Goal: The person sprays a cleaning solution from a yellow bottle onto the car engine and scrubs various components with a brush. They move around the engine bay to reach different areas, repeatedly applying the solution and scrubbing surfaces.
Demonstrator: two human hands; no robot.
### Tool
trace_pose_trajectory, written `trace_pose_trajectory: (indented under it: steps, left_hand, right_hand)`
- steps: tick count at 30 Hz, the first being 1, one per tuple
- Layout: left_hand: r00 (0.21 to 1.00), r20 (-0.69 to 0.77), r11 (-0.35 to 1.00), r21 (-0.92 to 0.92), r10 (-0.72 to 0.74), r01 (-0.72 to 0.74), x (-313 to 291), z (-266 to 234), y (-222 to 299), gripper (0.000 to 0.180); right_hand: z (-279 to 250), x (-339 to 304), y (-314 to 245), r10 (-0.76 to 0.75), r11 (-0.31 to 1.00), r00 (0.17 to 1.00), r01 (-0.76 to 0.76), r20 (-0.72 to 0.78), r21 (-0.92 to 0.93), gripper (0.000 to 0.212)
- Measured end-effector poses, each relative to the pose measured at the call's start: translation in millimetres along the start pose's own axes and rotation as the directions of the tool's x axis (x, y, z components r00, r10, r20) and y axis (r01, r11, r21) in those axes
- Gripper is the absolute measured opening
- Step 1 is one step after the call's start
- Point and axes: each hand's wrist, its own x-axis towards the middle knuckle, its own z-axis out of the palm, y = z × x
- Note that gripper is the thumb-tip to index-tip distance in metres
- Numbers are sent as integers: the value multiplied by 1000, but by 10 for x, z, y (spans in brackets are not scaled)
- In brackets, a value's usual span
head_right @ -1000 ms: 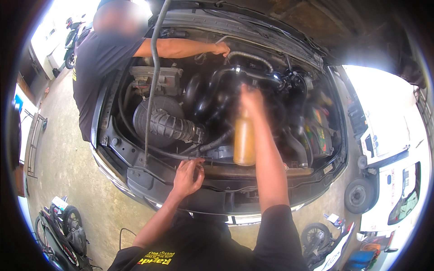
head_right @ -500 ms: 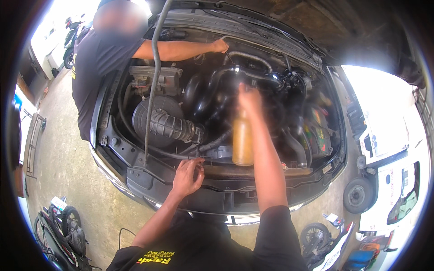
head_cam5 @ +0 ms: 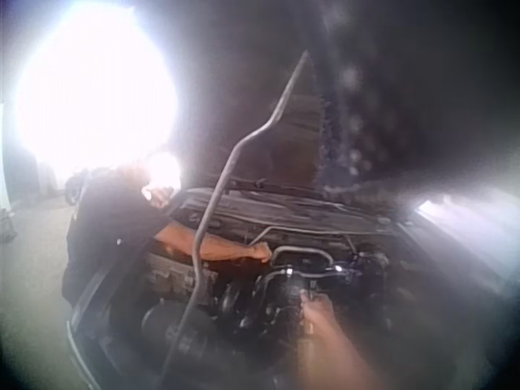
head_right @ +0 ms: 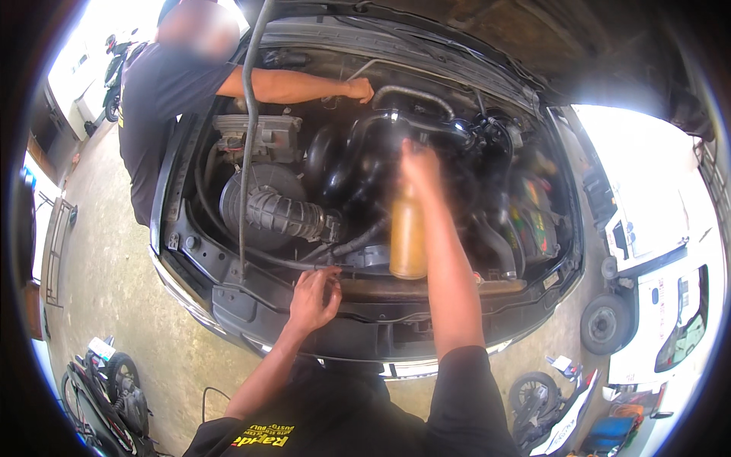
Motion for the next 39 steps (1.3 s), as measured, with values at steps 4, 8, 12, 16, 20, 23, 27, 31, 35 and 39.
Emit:
trace_pose_trajectory:
  steps: [4,8,12,16,20,23,27,31,35,39]
  left_hand:
    - [1000,4,1000,7,0,0,1,-7,11,38]
    - [999,27,1000,-9,-21,21,-5,-14,15,38]
    - [1000,20,1000,18,-13,13,-12,-5,1,39]
    - [998,38,999,12,-44,44,-23,5,-13,42]
    - [997,47,998,-1,-56,56,-26,6,-17,41]
    - [996,56,998,-4,-63,63,-21,3,-12,41]
    - [1000,4,1000,-4,10,-10,-5,2,0,36]
    - [1000,-4,1000,3,18,-18,3,0,6,36]
    - [1000,6,1000,4,5,-5,0,-4,9,36]
    - [1000,3,1000,8,5,-5,1,-7,9,36]
  right_hand:
    - [-3,-5,6,-7,998,999,5,44,56,45]
    - [7,-20,-9,-11,1000,999,10,49,18,44]
    - [15,-27,-4,-28,1000,999,28,35,-2,44]
    - [16,-58,20,-43,998,998,41,52,43,44]
    - [9,-94,13,-28,999,998,26,53,34,44]
    - [-1,-107,-6,-5,999,999,3,48,48,43]
    - [4,-93,-30,-15,1000,999,14,42,23,42]
    - [31,-56,-49,-22,999,999,21,29,39,42]
    - [46,-34,-46,-27,999,999,27,29,27,41]
    - [54,-13,-29,-3,1000,1000,3,5,0,42]
